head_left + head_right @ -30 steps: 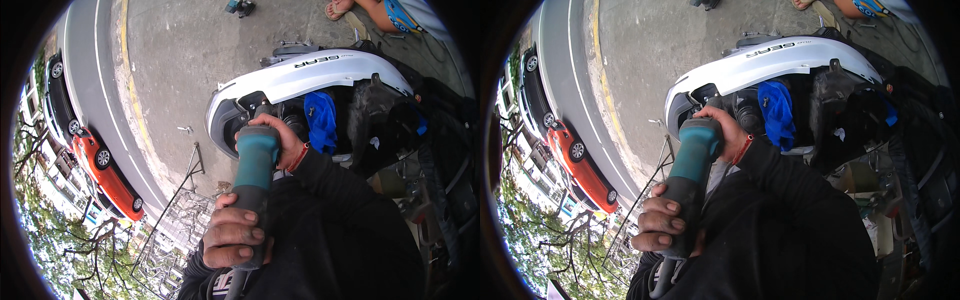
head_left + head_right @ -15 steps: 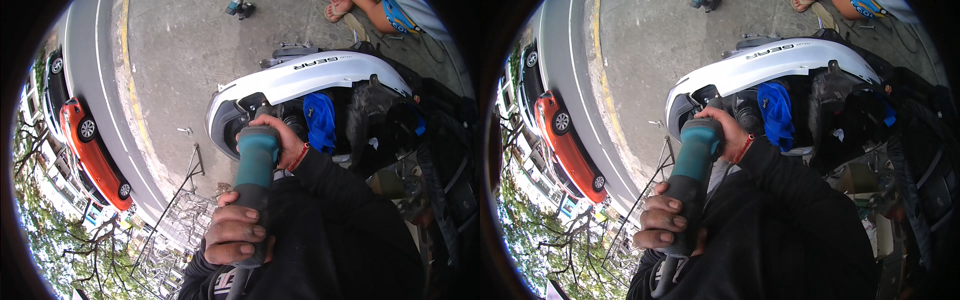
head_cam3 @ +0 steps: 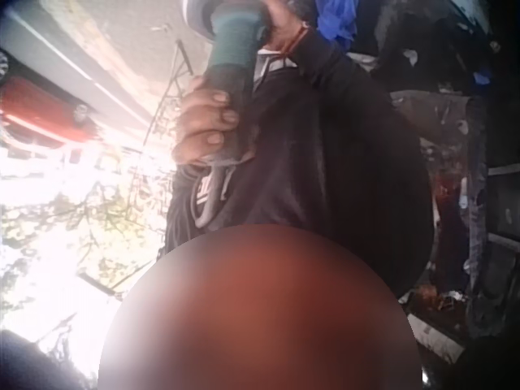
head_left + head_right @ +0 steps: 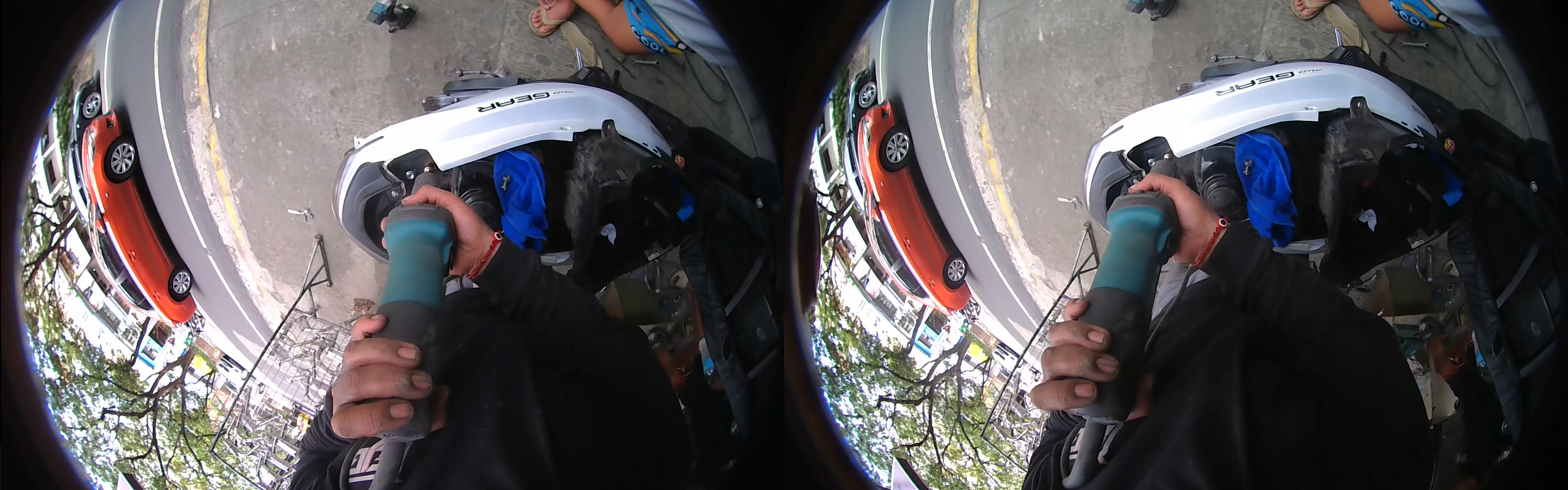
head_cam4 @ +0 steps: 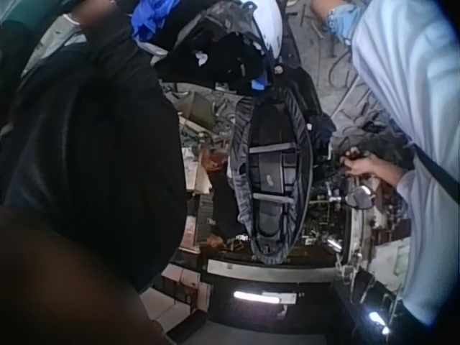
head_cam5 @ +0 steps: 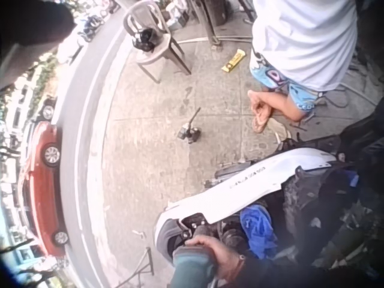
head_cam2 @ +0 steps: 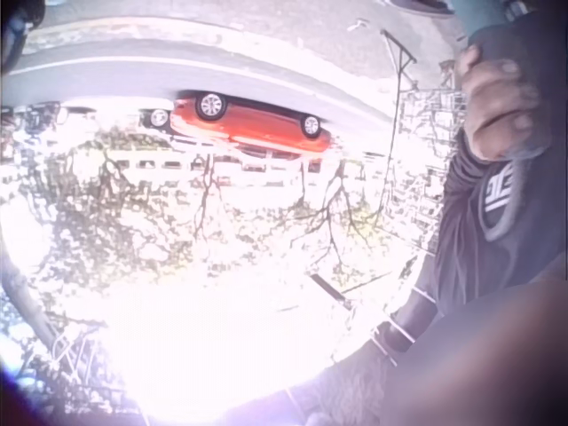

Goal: The person uses a power drill to remove screws from the front fairing of a white motorcycle. They then use a hammer and wrench to adjust internal components and fasteners. The person continues to manipulate small parts and tools within the exposed engine area.

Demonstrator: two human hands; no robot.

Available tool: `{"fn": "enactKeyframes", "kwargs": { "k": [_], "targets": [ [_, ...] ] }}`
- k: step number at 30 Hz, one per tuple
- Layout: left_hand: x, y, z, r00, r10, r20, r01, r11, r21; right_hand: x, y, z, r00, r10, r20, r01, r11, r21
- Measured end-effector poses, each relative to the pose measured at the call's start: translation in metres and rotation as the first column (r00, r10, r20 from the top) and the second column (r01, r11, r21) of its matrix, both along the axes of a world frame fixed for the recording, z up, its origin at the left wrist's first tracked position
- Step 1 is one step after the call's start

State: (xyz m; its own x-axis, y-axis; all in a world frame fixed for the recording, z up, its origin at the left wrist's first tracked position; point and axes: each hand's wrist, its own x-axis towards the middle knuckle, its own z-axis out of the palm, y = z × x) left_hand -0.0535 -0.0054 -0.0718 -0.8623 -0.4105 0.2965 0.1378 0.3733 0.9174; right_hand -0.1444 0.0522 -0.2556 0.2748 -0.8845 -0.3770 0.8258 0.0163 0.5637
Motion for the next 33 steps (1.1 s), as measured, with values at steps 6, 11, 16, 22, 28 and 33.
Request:
{"fn": "enactKeyframes", "kwargs": {
  "k": [6,11,16,22,28,33],
  "targets": [
    [-0.002,0.001,0.001,1.000,0.002,0.017,-0.002,1.000,0.015,-0.004,0.001,0.003,0.998,-0.024,0.049,0.025,0.999,-0.029],
    [-0.004,0.003,-0.003,1.000,-0.018,-0.020,0.019,0.999,0.026,-0.003,0.005,0.003,1.000,-0.024,0.001,0.024,1.000,-0.012],
    [-0.005,0.007,0.000,0.998,-0.053,-0.016,0.054,0.994,0.092,0.001,0.006,0.002,1.000,-0.023,-0.015,0.023,1.000,-0.009],
    [-0.002,0.003,0.006,0.986,-0.166,0.028,0.160,0.976,0.150,-0.005,0.018,0.006,1.000,-0.024,0.020,0.024,1.000,-0.009],
    [-0.003,0.009,0.009,0.983,-0.175,-0.061,0.185,0.944,0.272,-0.011,0.047,0.022,0.993,-0.120,-0.011,0.120,0.981,0.150],
    [0.006,0.008,0.034,0.987,-0.154,-0.049,0.161,0.968,0.195,0.001,0.031,0.037,0.997,-0.068,-0.033,0.070,0.995,0.069]
  ]
}}
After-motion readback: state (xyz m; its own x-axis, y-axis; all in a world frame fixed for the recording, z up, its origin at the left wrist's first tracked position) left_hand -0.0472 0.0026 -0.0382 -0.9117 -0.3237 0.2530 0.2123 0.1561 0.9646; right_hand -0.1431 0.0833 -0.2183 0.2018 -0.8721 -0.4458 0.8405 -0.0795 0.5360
